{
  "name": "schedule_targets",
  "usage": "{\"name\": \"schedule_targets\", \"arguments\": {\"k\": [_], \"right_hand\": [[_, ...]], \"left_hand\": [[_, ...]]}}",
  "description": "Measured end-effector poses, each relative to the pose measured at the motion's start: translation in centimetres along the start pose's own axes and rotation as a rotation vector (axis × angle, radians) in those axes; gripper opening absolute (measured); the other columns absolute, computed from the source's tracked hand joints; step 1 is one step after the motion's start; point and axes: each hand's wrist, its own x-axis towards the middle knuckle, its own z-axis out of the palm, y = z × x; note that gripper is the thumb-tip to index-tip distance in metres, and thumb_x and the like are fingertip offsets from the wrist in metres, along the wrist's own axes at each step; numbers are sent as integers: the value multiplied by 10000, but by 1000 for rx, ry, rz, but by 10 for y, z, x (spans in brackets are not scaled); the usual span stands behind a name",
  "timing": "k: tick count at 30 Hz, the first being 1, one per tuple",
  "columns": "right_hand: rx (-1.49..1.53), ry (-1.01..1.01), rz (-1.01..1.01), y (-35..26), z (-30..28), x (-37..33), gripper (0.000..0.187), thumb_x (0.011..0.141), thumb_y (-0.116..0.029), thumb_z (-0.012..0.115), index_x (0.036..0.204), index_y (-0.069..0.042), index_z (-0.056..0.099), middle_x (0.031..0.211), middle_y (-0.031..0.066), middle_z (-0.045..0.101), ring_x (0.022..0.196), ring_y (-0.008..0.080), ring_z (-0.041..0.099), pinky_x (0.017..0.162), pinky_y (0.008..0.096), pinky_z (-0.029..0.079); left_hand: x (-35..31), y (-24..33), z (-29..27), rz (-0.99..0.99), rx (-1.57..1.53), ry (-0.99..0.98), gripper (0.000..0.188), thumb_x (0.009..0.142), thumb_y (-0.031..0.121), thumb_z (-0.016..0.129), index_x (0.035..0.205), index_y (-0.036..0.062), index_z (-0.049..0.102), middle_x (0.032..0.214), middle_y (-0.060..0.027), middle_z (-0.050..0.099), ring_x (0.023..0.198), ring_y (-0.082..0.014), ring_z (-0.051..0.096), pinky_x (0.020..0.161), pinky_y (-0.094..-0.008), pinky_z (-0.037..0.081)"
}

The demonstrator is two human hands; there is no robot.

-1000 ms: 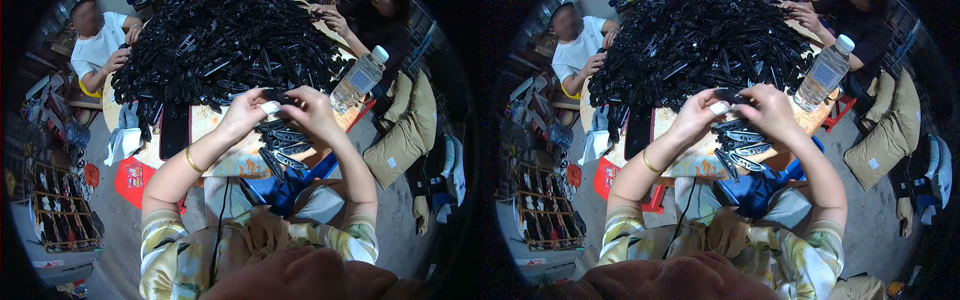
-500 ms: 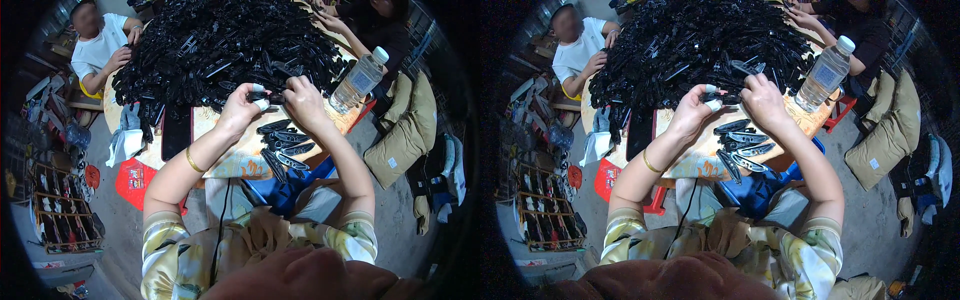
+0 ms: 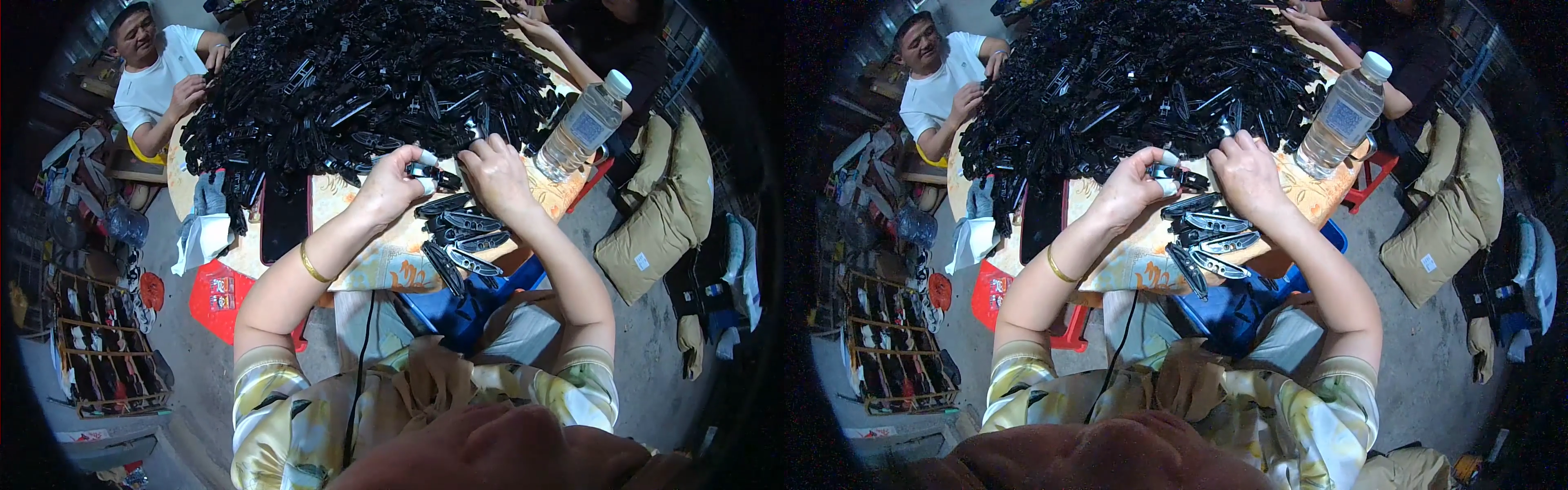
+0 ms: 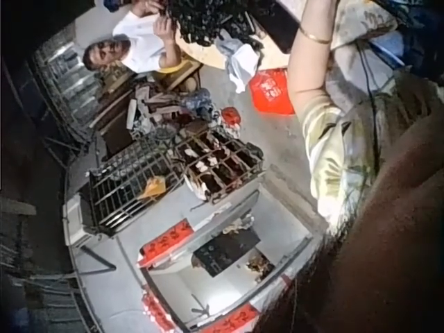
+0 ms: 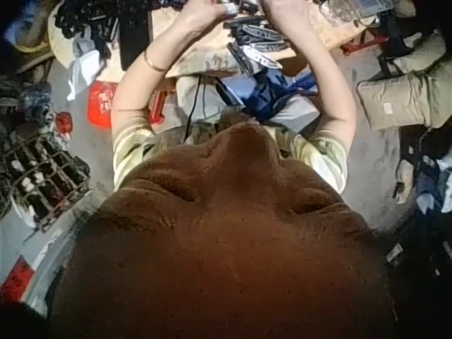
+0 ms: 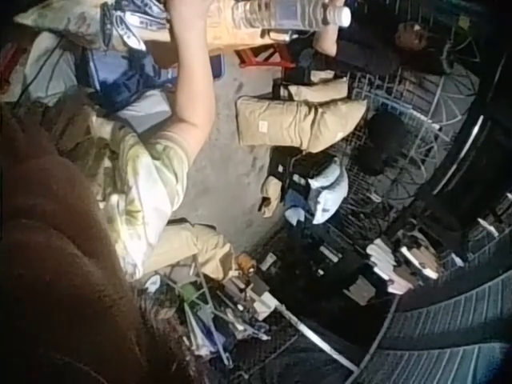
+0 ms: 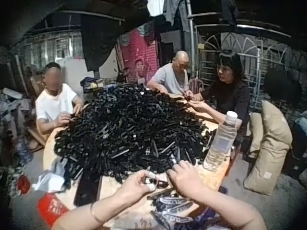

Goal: Assembling small black plastic components by hand at a workbench.

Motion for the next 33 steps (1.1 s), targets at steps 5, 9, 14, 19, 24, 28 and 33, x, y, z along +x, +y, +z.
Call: {"name": "schedule_targets", "arguments": {"k": [5, 9, 14, 19, 24, 28, 33], "right_hand": [[98, -2, 27, 1, -4, 3, 145, 721, -113, 639, 856, -65, 619, 808, 46, 589, 800, 240, 527, 678, 345, 455], [174, 4, 42, 4, -3, 1, 149, 712, -97, 648, 851, -58, 611, 796, 64, 598, 779, 252, 533, 679, 347, 465], [210, -63, 101, 2, -15, 0, 173, 732, -97, 657, 892, -49, 613, 788, 86, 599, 762, 276, 555, 667, 366, 479], [515, 51, 229, 0, -30, 1, 176, 737, -75, 686, 895, -26, 627, 798, 91, 628, 728, 265, 609, 645, 335, 497], [658, 294, 1, -12, -42, 5, 169, 681, -11, 735, 823, -26, 645, 781, 100, 646, 725, 238, 635, 617, 304, 501], [579, 290, -48, -21, -38, 2, 149, 685, -51, 713, 818, -57, 648, 835, 76, 629, 738, 238, 615, 612, 330, 496], [521, 305, -125, -19, -39, -1, 222, 674, 10, 696, 880, -44, 634, 866, 95, 627, 716, 247, 622, 581, 321, 500]], "left_hand": [[2, -2, -3, -40, 141, -36, 289, 779, -90, 581, 1048, 8, 539, 795, -33, 595, 653, -62, 574, 598, -192, 483], [-1, 4, -1, -61, 175, -50, 287, 799, -88, 565, 1068, 2, 518, 819, -38, 602, 660, -63, 587, 628, -192, 505], [1, -1, -3, -50, 125, -47, 288, 806, -83, 566, 1076, 0, 513, 808, -49, 606, 675, -78, 600, 643, -201, 516], [1, 0, 0, -63, 133, -29, 298, 811, -81, 565, 1091, -2, 501, 856, -89, 627, 729, -107, 628, 682, -215, 532], [-2, 3, 4, -28, -14, -77, 328, 815, -105, 534, 1124, -15, 471, 898, -112, 631, 786, -147, 651, 747, -240, 545], [-2, 3, 3, -1, -33, -88, 331, 815, -116, 520, 1127, -23, 462, 900, -119, 628, 791, -156, 652, 767, -251, 547], [-4, 7, 5, -29, -92, -71, 333, 815, -112, 526, 1128, -19, 459, 951, -121, 619, 823, -169, 650, 789, -262, 547]]}}
